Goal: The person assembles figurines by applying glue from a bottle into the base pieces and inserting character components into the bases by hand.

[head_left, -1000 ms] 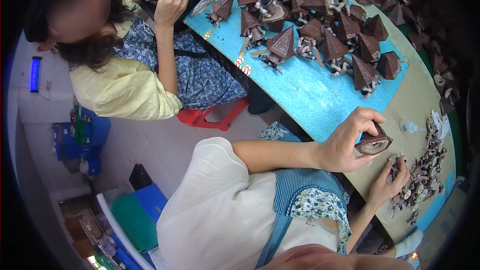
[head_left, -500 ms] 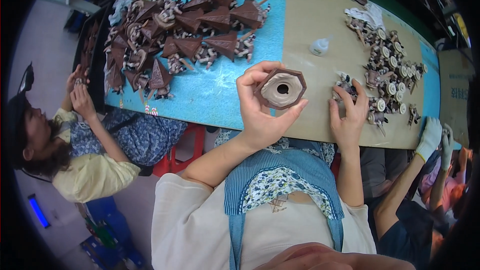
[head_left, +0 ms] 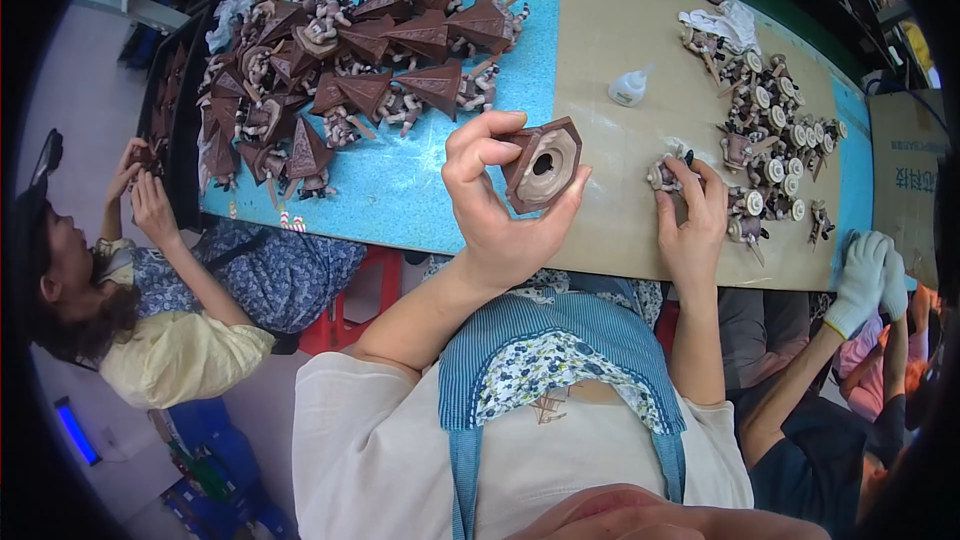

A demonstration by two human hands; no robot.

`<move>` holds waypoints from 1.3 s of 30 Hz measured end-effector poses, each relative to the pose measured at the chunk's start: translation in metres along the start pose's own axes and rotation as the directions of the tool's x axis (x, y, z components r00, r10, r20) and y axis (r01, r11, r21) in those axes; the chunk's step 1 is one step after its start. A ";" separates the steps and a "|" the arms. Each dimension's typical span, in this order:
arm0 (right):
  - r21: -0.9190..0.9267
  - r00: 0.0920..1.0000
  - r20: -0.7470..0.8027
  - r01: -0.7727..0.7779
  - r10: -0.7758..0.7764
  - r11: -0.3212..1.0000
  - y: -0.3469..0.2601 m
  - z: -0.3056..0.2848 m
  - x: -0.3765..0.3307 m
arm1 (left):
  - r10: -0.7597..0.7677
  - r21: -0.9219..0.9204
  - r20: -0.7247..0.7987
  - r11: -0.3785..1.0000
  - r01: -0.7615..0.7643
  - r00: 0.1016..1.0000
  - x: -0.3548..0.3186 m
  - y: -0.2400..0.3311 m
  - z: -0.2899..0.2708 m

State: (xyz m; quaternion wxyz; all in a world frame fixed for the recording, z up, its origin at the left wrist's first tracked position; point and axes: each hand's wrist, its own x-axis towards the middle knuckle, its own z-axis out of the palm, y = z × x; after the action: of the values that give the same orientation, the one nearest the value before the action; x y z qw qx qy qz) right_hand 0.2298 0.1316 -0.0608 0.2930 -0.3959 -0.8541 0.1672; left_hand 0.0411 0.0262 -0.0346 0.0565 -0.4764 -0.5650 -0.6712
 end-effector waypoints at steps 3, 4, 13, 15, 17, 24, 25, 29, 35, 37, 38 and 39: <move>-0.017 1.000 -0.003 -0.004 0.004 1.000 0.000 0.001 0.000 | -0.008 0.026 -0.008 1.000 0.009 1.000 0.001 -0.002 -0.003; -0.034 1.000 -0.005 -0.015 0.015 0.999 0.001 -0.001 0.000 | -0.012 0.018 -0.010 1.000 0.012 1.000 0.001 -0.001 -0.003; 0.546 0.968 0.177 -0.249 0.181 0.800 -0.020 -0.006 0.004 | -0.515 -0.566 0.561 0.334 0.754 0.649 -0.010 0.002 -0.025; 0.719 0.966 0.215 -0.258 0.147 0.645 -0.024 -0.006 0.004 | -0.502 -0.568 0.605 0.272 0.777 0.618 -0.015 0.001 -0.019; 0.763 0.965 0.229 -0.261 0.130 0.592 -0.035 -0.005 0.003 | -0.485 -0.530 0.643 0.278 0.801 0.593 -0.017 0.005 -0.018; 0.599 0.991 0.132 -0.068 -0.014 0.798 -0.056 0.004 -0.014 | -0.560 -0.275 0.397 0.684 0.676 0.727 -0.023 0.011 -0.008; 0.594 0.994 0.108 -0.035 -0.036 0.804 -0.054 0.006 -0.016 | -0.587 -0.322 0.387 0.637 0.700 0.711 -0.024 0.011 -0.006; 0.863 0.968 0.203 -0.248 0.147 0.439 -0.059 -0.001 -0.017 | -0.537 -0.404 0.369 0.643 0.651 0.759 -0.028 0.010 -0.010; 0.824 0.867 0.485 -0.497 0.114 0.273 -0.043 0.001 -0.014 | -0.519 -0.394 0.399 0.648 0.652 0.756 -0.028 0.010 -0.016; 0.811 0.883 0.459 -0.461 0.096 0.361 -0.051 -0.003 -0.013 | -0.524 -0.419 0.397 0.627 0.657 0.754 -0.028 0.007 -0.016; 0.788 0.898 0.431 -0.424 0.093 0.446 -0.054 -0.004 -0.013 | -0.524 -0.422 0.385 0.632 0.650 0.760 -0.027 0.006 -0.017; 0.795 0.913 0.402 -0.389 0.077 0.466 -0.059 -0.001 -0.012 | -0.514 -0.400 0.390 0.652 0.644 0.764 -0.026 0.005 -0.019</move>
State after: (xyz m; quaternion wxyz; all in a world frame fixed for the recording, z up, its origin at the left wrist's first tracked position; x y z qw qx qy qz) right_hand 0.2028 0.0852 -0.0344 0.2867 -0.2795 -0.6267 0.6686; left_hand 0.0470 -0.0026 -0.0479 -0.3603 -0.3442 -0.4906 -0.7149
